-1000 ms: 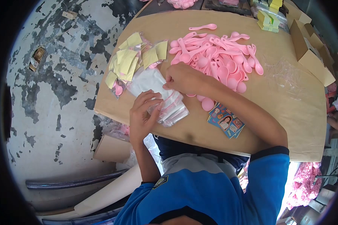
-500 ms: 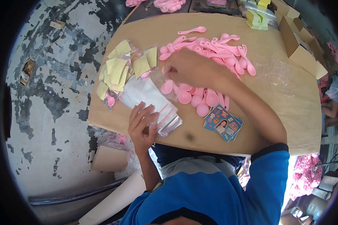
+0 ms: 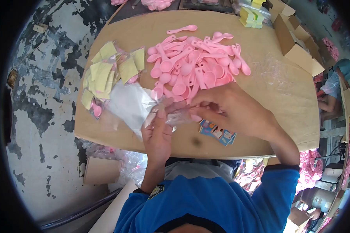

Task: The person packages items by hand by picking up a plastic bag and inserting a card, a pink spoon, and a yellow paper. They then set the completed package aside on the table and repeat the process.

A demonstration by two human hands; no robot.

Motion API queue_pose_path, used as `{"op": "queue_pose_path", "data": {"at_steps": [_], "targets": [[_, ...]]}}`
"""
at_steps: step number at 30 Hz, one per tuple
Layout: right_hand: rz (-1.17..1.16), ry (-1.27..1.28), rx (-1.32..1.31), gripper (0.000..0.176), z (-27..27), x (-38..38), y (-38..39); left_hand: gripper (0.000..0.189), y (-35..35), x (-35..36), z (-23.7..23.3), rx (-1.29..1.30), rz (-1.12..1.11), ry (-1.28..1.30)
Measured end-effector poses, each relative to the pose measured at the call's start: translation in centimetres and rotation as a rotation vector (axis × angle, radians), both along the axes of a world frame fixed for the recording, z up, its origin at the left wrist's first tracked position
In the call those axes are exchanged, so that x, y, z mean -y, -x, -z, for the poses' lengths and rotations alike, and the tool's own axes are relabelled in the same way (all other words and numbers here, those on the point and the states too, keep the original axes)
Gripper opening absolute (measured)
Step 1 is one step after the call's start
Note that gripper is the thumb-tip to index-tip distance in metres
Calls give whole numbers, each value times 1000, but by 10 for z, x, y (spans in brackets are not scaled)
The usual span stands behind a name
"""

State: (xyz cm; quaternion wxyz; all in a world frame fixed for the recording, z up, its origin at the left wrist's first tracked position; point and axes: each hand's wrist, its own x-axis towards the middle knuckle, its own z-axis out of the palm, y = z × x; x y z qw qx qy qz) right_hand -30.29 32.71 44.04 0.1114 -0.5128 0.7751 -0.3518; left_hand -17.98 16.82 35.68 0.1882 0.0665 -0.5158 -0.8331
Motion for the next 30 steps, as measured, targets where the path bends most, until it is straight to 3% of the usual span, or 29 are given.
{"op": "queue_pose_path", "data": {"at_steps": [4, 6, 8, 11, 14, 17, 20, 23, 26, 30], "targets": [[107, -204, -271, 27, 30, -48, 5, 35, 15, -7, -8, -113, 53, -108], [154, -303, -60, 28, 41, -62, 9, 35, 17, -13, -10, -81, 40, -144], [206, -369, 412, 28, 46, -65, 22, 34, 22, -17, -13, -83, 22, -196], [229, -299, 395, 29, 47, -64, 20, 34, 25, -25, -12, -89, -16, -234], [180, -154, 116, 23, 57, -66, 14, 35, 30, -26, -5, -51, -72, -103], [224, -180, 406, 19, 54, -70, 17, 39, 33, -23, 4, 34, -127, 25], [275, -294, 374, 19, 40, -69, 21, 41, 35, -23, 8, 37, -135, 57], [227, 74, 16, 19, 57, -73, 26, 40, 44, -31, 0, -64, -124, -82], [421, 130, 519, 20, 37, -73, 20, 36, 49, -35, -3, -68, -126, -161], [324, 190, 631, 22, 40, -67, 13, 44, 48, -34, 2, 34, -113, -44]]}}
